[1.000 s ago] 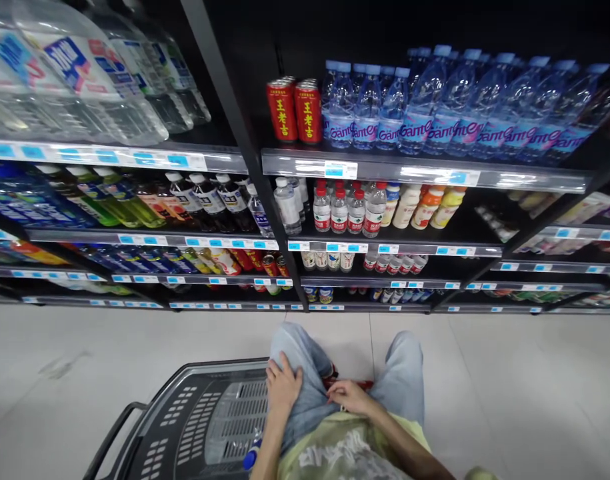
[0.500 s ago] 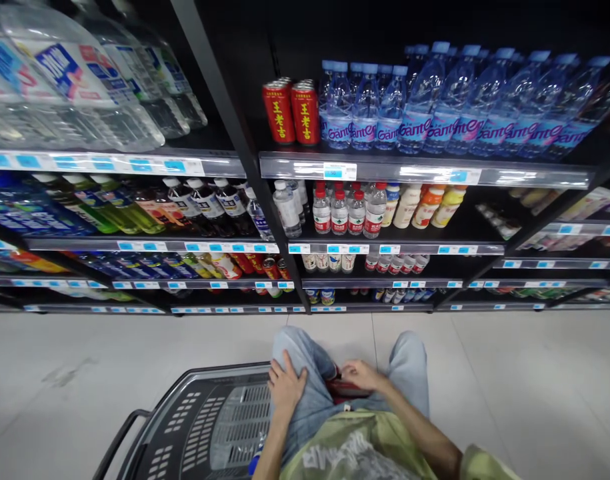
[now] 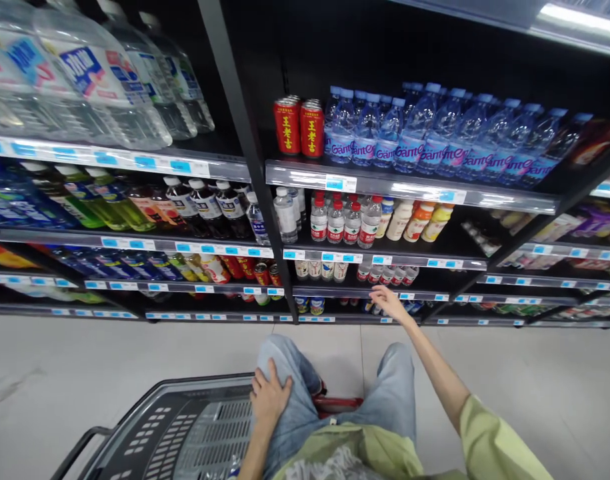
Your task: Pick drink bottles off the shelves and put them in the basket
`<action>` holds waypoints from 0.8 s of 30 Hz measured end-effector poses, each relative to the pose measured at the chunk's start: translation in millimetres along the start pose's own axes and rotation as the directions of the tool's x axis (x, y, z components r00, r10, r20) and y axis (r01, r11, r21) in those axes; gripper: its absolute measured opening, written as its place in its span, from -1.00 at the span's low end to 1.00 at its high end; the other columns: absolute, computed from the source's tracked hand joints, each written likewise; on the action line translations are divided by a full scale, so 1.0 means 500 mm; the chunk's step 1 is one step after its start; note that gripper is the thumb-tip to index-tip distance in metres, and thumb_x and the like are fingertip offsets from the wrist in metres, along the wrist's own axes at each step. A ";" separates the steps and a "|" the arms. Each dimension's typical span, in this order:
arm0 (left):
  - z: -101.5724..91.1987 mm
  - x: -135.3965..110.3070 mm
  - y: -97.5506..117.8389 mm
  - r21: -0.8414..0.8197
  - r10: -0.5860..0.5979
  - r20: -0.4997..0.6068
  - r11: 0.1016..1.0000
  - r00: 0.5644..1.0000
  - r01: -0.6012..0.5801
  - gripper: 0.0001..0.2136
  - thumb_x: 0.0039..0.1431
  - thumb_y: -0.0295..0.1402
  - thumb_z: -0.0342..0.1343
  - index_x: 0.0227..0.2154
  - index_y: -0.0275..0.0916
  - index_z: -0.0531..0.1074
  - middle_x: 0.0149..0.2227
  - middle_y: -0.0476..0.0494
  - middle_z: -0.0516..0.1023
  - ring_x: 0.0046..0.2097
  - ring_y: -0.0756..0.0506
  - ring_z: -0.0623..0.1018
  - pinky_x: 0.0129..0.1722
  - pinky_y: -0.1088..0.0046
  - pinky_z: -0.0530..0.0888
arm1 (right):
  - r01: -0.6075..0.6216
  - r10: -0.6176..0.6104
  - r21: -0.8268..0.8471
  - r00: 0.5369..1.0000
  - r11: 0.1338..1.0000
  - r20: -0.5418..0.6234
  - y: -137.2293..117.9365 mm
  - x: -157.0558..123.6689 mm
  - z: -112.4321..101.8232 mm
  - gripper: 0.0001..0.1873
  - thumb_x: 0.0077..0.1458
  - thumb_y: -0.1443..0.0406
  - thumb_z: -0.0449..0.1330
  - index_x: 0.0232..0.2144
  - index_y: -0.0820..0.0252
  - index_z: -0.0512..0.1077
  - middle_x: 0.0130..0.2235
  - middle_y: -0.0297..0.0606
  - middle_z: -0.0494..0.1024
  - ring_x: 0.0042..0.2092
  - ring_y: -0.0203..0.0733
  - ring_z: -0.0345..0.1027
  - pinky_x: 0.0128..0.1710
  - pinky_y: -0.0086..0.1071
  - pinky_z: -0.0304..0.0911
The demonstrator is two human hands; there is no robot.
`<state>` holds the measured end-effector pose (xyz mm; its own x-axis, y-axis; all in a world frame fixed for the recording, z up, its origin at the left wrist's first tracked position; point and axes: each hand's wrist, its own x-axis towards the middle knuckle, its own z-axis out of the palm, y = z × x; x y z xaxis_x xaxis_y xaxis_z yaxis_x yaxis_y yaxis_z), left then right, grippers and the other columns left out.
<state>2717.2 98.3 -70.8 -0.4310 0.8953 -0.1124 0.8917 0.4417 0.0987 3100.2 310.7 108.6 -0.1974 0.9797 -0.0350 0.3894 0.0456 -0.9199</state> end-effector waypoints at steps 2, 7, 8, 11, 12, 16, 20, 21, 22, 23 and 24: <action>-0.005 0.000 0.002 -0.002 -0.005 0.008 1.000 1.000 0.005 -0.28 0.43 -0.06 -0.06 0.52 -0.36 0.10 0.42 -0.72 0.19 0.36 -0.53 0.34 0.17 -0.06 0.43 | 0.058 -0.055 0.038 0.995 0.998 -0.081 -0.026 0.024 -0.025 -0.45 0.14 0.01 0.25 0.08 0.18 0.37 0.01 0.04 0.67 -0.14 -0.06 0.64 -0.09 -0.16 0.52; -0.010 0.001 0.005 -0.024 -0.022 0.023 0.999 0.999 0.022 -0.29 0.44 -0.09 -0.05 0.53 -0.35 0.08 0.42 -0.69 0.18 0.37 -0.50 0.32 0.19 -0.04 0.42 | 0.252 -0.237 0.002 0.913 0.968 -0.331 -0.126 0.106 -0.065 -0.21 0.01 -0.06 0.36 0.20 0.11 0.29 0.18 0.12 0.58 0.00 0.07 0.60 0.01 0.00 0.51; -0.009 0.001 0.004 -0.028 -0.027 0.024 0.999 0.999 0.028 -0.28 0.43 -0.09 -0.04 0.53 -0.33 0.07 0.43 -0.67 0.17 0.37 -0.50 0.31 0.20 -0.05 0.41 | 0.287 -0.278 -0.033 0.886 0.957 -0.370 -0.153 0.127 -0.073 -0.18 0.01 -0.06 0.37 0.23 0.11 0.27 0.23 0.15 0.53 0.07 0.11 0.57 0.04 0.03 0.49; -0.006 0.003 0.003 -0.038 -0.041 0.035 0.998 0.999 0.042 -0.28 0.43 -0.10 -0.02 0.54 -0.30 0.04 0.44 -0.65 0.16 0.39 -0.49 0.30 0.23 -0.04 0.38 | 0.362 -0.397 -0.166 0.801 0.917 -0.447 -0.243 0.196 -0.091 -0.10 0.02 -0.06 0.36 0.30 0.15 0.21 0.33 0.18 0.41 0.21 0.17 0.46 0.14 0.07 0.43; -0.005 0.004 0.002 -0.042 -0.044 0.038 0.998 0.998 0.045 -0.28 0.43 -0.11 -0.02 0.54 -0.30 0.03 0.44 -0.65 0.16 0.39 -0.49 0.29 0.24 -0.04 0.37 | 0.379 -0.437 -0.218 0.774 0.899 -0.458 -0.272 0.218 -0.095 -0.09 0.04 -0.06 0.35 0.31 0.17 0.20 0.33 0.17 0.39 0.23 0.16 0.43 0.18 0.07 0.40; -0.011 0.000 0.002 -0.048 -0.057 0.051 0.997 0.997 0.059 -0.29 0.45 -0.12 -0.04 0.55 -0.29 0.02 0.46 -0.65 0.13 0.42 -0.50 0.26 0.26 -0.03 0.35 | 0.390 -0.552 -0.400 0.686 0.829 -0.474 -0.364 0.292 -0.100 -0.09 0.06 0.00 0.32 0.33 0.26 0.16 0.32 0.18 0.38 0.31 0.18 0.32 0.32 0.08 0.25; -0.024 -0.006 0.005 -0.048 -0.072 0.092 0.996 0.993 0.076 -0.28 0.45 -0.14 -0.03 0.55 -0.29 -0.02 0.49 -0.65 0.09 0.46 -0.48 0.22 0.28 0.01 0.32 | 0.308 -0.527 -0.469 0.712 0.828 -0.463 -0.398 0.331 -0.092 -0.04 0.01 0.05 0.31 0.34 0.39 0.12 0.27 0.28 0.42 0.28 0.25 0.33 0.32 0.08 0.22; -0.027 -0.007 0.005 -0.050 -0.076 0.101 0.995 0.992 0.081 -0.28 0.45 -0.14 -0.03 0.56 -0.28 -0.03 0.49 -0.64 0.08 0.46 -0.48 0.22 0.29 0.01 0.32 | 0.280 -0.508 -0.476 0.728 0.834 -0.461 -0.399 0.334 -0.090 -0.03 0.01 0.05 0.31 0.34 0.40 0.12 0.25 0.28 0.45 0.26 0.25 0.35 0.30 0.08 0.23; -0.028 -0.008 0.004 -0.053 -0.078 0.107 0.995 0.991 0.084 -0.28 0.45 -0.15 -0.02 0.56 -0.27 -0.03 0.49 -0.63 0.08 0.47 -0.48 0.21 0.29 0.01 0.31 | 0.254 -0.489 -0.481 0.739 0.839 -0.463 -0.398 0.336 -0.089 -0.03 0.00 0.04 0.31 0.34 0.39 0.13 0.23 0.28 0.47 0.24 0.25 0.37 0.27 0.07 0.25; -0.028 -0.009 0.003 -0.056 -0.078 0.109 0.995 0.991 0.084 -0.28 0.44 -0.15 -0.02 0.56 -0.27 -0.03 0.50 -0.62 0.07 0.47 -0.48 0.20 0.29 0.00 0.31 | 0.235 -0.476 -0.485 0.747 0.842 -0.465 -0.395 0.336 -0.089 -0.03 0.01 0.02 0.30 0.34 0.38 0.13 0.23 0.26 0.48 0.22 0.25 0.38 0.25 0.05 0.27; -0.026 -0.009 0.002 -0.061 -0.076 0.109 0.995 0.991 0.083 -0.27 0.43 -0.15 -0.02 0.56 -0.27 -0.03 0.50 -0.61 0.07 0.47 -0.48 0.20 0.29 0.00 0.31 | 0.228 -0.471 -0.488 0.751 0.842 -0.462 -0.391 0.335 -0.091 -0.05 0.02 0.01 0.29 0.33 0.36 0.14 0.23 0.25 0.48 0.23 0.23 0.38 0.25 0.03 0.27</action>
<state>2718.3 95.8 -57.2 -0.4797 0.8476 -0.2270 0.8429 0.5170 0.1491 3032.2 474.8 300.3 0.0843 0.8044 0.5880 0.7220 0.3574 -0.5924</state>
